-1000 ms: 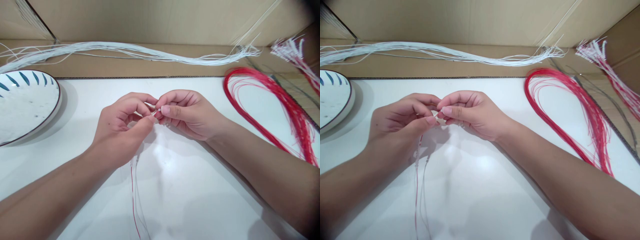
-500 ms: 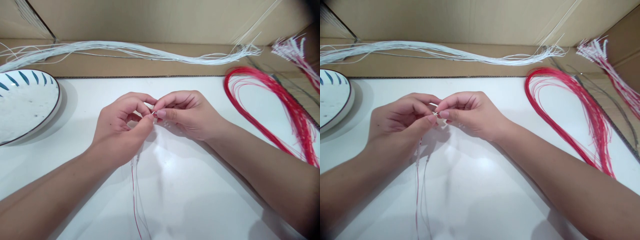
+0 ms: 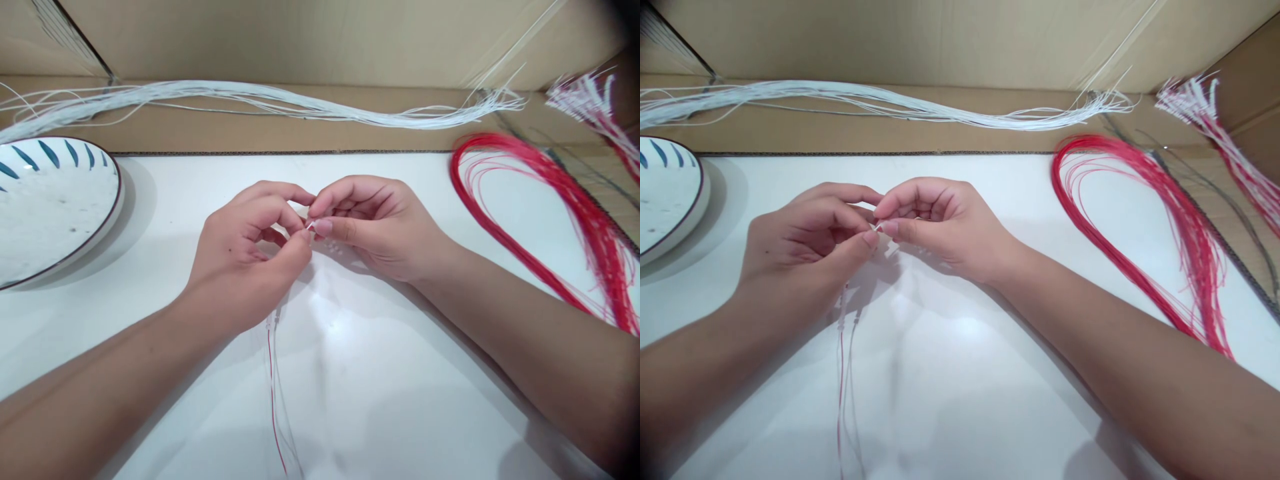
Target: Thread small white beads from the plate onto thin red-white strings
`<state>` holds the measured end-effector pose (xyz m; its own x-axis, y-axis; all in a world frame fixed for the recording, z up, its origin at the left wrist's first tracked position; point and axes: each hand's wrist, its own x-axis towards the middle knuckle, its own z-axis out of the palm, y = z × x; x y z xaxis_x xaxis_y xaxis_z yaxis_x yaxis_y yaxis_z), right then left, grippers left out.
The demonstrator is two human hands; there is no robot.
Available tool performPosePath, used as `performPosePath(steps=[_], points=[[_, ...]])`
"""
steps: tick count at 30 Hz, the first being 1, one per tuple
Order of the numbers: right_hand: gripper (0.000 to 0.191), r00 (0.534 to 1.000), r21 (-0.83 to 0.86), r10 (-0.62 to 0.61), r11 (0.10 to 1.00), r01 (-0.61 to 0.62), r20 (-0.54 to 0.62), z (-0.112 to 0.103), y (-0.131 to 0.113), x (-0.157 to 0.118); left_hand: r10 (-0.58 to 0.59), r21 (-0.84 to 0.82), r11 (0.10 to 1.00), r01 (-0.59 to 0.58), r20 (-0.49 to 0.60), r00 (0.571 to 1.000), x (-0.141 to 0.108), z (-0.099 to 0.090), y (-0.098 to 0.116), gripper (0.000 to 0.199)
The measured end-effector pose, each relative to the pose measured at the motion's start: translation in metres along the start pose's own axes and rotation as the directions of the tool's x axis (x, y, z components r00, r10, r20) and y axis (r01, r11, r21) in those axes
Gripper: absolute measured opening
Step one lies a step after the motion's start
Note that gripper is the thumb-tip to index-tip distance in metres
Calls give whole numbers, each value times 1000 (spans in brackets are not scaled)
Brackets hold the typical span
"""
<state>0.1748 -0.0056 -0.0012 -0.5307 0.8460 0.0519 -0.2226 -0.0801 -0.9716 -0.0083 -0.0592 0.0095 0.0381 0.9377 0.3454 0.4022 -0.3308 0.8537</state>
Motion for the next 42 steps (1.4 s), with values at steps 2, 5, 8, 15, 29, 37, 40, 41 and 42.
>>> performPosePath(steps=[2,5,8,15,29,37,40,41,42], points=[[17,1000,5,-6,1000,6,9,0,0,0,4,3,1000,-4,-3,1000,0,0,-1,19],[17,1000,16,-8,1000,7,11,0,0,1,17,-6,1000,-17,-5,1000,0,0,-2,19],[19,1000,14,10,1000,-10,-2,1,-1,1,13,-17,1000,-13,0,1000,1,0,-1,18],[19,1000,31,22,999,-22,0,1,-2,1,10,-33,999,-10,5,1000,1,0,0,17],[20,998,-123,-68,990,67,-2,0,-2,-1,-17,-26,1000,17,10,1000,0,0,-1,16],[15,988,-284,-150,947,152,28,0,-5,0,-24,-27,999,24,15,1000,-1,0,-2,15],[14,979,-378,-190,903,206,80,1,-7,-1,-18,-33,999,19,27,999,0,0,-2,15],[14,975,-395,-196,892,221,102,1,-7,-2,-21,-42,999,22,30,999,0,0,-1,15],[15,973,-401,-197,887,230,123,1,-7,-3,-25,-51,998,27,37,999,1,0,-1,15]])
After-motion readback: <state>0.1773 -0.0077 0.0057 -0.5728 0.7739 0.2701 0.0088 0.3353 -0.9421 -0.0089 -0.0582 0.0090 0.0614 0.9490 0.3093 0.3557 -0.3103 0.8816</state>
